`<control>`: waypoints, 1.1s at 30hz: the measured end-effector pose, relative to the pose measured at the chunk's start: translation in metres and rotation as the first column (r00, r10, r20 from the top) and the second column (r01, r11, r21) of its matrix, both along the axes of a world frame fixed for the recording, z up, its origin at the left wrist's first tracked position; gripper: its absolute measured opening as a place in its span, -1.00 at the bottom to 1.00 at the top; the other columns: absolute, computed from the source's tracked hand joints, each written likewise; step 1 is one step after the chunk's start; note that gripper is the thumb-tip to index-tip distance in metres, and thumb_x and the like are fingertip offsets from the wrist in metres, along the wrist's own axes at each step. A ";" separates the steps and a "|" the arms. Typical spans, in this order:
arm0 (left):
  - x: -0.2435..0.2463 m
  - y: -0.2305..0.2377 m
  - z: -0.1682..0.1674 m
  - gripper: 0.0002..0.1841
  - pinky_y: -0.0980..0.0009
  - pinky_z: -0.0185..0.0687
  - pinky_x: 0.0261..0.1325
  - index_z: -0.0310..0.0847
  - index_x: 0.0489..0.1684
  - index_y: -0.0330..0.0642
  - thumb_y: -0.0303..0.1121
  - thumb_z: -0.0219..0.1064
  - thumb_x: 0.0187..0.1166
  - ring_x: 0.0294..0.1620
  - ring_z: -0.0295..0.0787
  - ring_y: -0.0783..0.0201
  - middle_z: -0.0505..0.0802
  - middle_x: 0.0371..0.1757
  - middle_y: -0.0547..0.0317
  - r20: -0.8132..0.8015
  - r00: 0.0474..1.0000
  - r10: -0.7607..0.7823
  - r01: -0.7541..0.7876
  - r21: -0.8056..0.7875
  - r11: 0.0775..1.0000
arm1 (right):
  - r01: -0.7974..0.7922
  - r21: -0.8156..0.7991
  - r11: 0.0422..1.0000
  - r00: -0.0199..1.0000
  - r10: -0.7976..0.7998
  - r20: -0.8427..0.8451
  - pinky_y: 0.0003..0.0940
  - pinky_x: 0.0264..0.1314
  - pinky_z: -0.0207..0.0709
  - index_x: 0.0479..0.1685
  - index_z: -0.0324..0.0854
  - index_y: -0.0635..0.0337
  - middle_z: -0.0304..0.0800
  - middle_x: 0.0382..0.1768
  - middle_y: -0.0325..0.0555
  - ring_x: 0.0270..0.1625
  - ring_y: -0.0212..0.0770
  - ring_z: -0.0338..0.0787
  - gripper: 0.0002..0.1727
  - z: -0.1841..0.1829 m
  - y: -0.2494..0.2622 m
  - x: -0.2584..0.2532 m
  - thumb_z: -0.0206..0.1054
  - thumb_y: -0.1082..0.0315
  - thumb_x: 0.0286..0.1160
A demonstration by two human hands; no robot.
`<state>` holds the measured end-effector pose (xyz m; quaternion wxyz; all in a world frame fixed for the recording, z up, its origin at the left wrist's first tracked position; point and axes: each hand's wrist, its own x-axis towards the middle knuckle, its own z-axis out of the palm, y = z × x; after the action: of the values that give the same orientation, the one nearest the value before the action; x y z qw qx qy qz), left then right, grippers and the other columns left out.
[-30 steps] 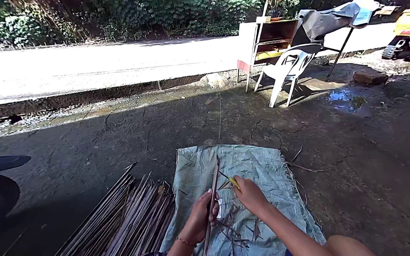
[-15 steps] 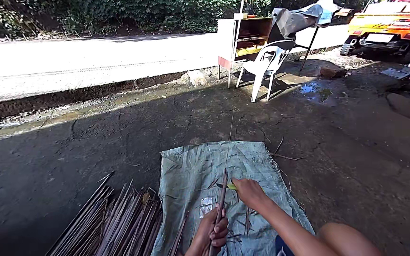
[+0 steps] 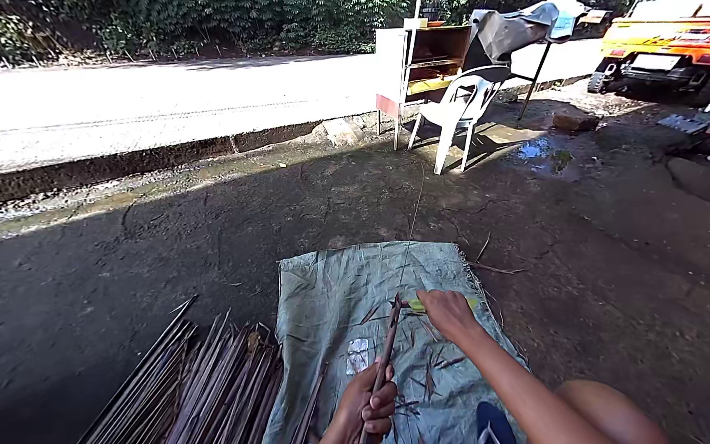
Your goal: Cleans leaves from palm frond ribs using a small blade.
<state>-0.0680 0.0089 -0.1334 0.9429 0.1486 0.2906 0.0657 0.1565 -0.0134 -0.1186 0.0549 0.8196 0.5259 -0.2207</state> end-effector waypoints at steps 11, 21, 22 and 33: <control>0.000 0.001 -0.006 -0.54 0.80 0.09 -0.87 0.28 -0.30 -0.05 -0.20 -0.51 0.94 -0.95 0.16 0.69 0.33 -0.84 0.50 -0.168 0.985 0.049 -0.022 0.156 0.987 | -0.129 -0.002 0.992 0.939 0.121 -0.323 0.30 0.25 0.54 0.29 0.61 0.35 0.79 0.08 0.38 0.24 0.35 0.77 -0.66 0.006 -0.015 -0.055 0.11 0.31 0.80; -0.001 -0.002 -0.008 -0.48 0.80 0.14 -0.86 0.30 -0.34 -0.03 -0.16 -0.55 0.93 -0.95 0.22 0.70 0.37 -0.85 0.50 -0.122 0.992 0.010 0.005 0.121 0.993 | -0.167 -0.052 0.984 0.975 0.158 -0.157 0.30 0.27 0.53 0.38 0.56 0.30 0.78 0.15 0.39 0.27 0.38 0.76 -0.66 -0.004 0.000 -0.019 0.05 0.39 0.82; -0.001 -0.004 -0.006 -0.48 0.81 0.13 -0.87 0.29 -0.36 -0.03 -0.17 -0.56 0.93 -0.95 0.22 0.70 0.37 -0.86 0.51 -0.124 0.992 0.014 0.000 0.114 0.994 | -0.163 -0.053 0.985 0.976 0.153 -0.153 0.30 0.27 0.52 0.38 0.56 0.30 0.77 0.15 0.39 0.27 0.39 0.75 -0.66 -0.005 0.000 -0.014 0.05 0.39 0.81; -0.006 -0.014 0.007 -0.51 0.83 0.07 -0.84 0.29 -0.39 -0.02 -0.28 -0.54 0.91 -0.94 0.17 0.74 0.34 -0.85 0.55 -0.135 0.991 0.011 0.010 0.154 0.988 | 0.197 0.013 0.980 0.979 -0.196 -0.055 0.25 0.31 0.52 0.49 0.53 0.22 0.78 0.22 0.33 0.33 0.33 0.75 -0.61 0.014 -0.004 0.021 0.01 0.38 0.83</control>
<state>-0.0745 -0.0050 -0.1266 0.9066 0.2252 0.3481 0.0781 0.1777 -0.0178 -0.1042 0.0110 0.8618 0.4456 -0.2421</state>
